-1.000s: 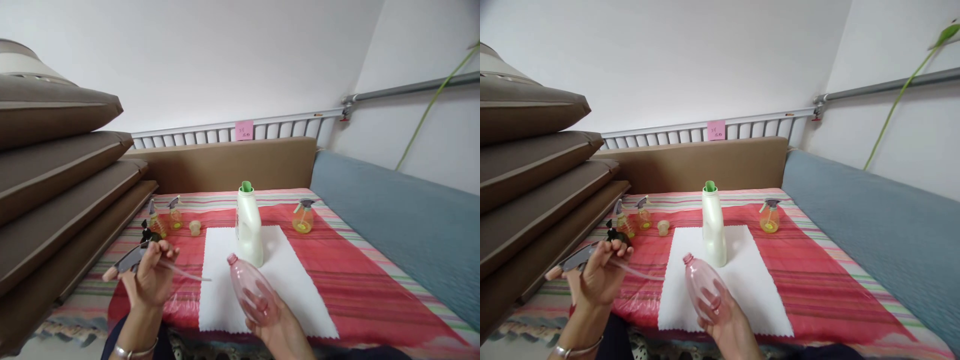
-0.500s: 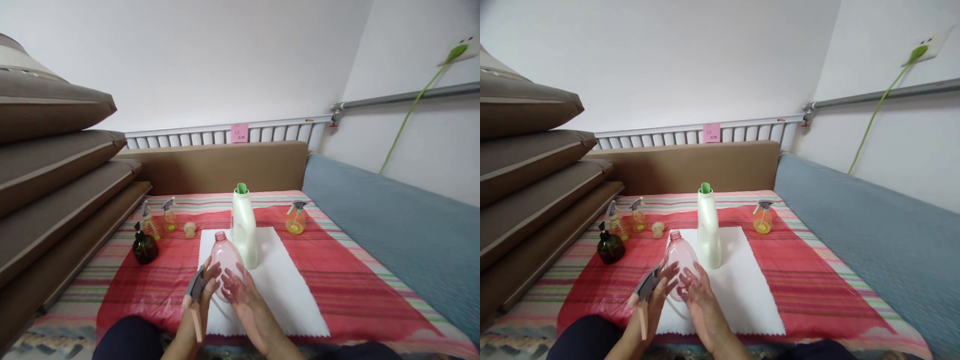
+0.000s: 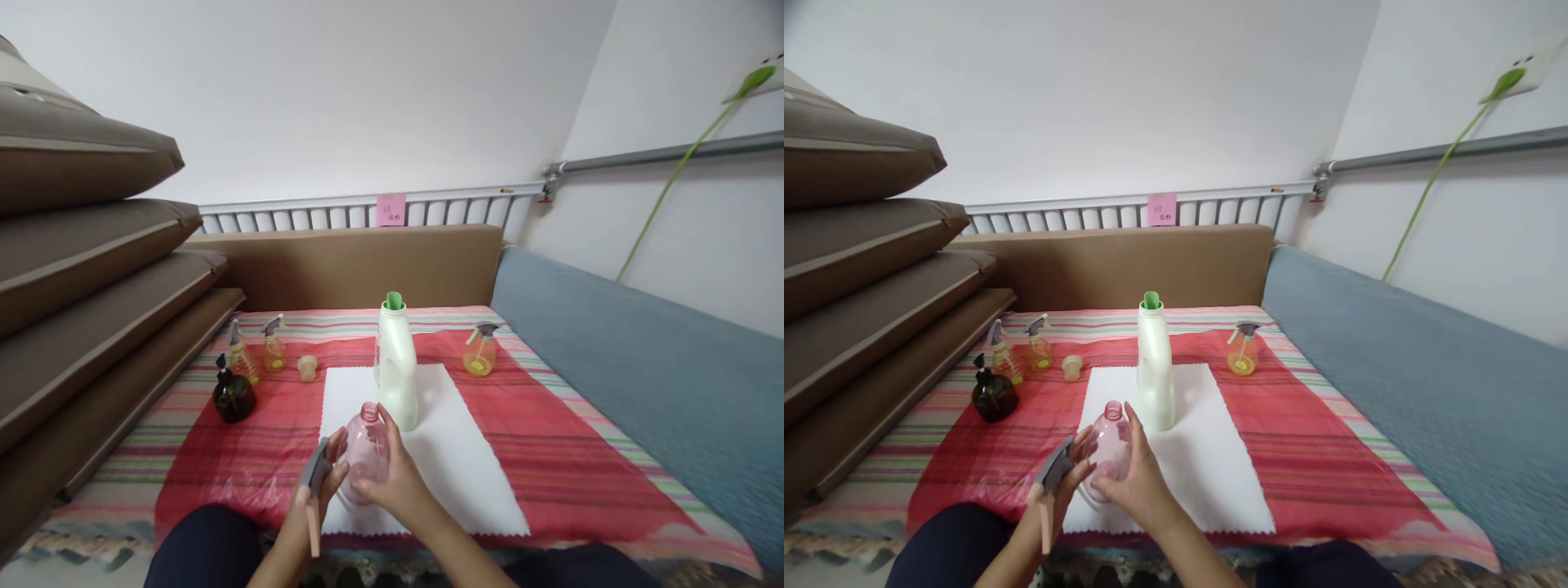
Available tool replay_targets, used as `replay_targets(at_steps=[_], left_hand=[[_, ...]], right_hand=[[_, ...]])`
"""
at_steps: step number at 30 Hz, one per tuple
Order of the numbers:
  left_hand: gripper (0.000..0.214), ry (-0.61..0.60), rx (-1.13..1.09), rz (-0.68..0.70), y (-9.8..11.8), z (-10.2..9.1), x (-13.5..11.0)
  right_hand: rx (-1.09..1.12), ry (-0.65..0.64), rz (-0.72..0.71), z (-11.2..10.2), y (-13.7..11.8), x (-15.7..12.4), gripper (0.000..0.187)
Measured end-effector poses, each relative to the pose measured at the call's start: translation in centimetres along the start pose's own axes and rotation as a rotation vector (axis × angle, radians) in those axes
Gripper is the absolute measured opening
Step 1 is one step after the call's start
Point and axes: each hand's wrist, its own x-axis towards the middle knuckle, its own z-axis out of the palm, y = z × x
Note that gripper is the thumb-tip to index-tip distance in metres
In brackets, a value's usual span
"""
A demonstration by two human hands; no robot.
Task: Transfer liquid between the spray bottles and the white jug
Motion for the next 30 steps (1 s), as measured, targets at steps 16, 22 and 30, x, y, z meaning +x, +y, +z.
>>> replay_targets(at_steps=[16,22,30], left_hand=[[0.053,0.321,0.228,-0.136,0.6,-0.8,2.9],[0.077,0.321,0.239,-0.141,-0.3,-2.0,4.0],[0.082,0.387,0.059,-0.154,0.1,-3.5,4.7]], right_hand=[[-0.095,0.152,-0.112,2.2,7.5,4.8,0.102],[-0.060,0.147,-0.088,1.9,7.4,4.4,0.094],[-0.026,0.138,-0.055,1.7,7.8,4.1,0.096]])
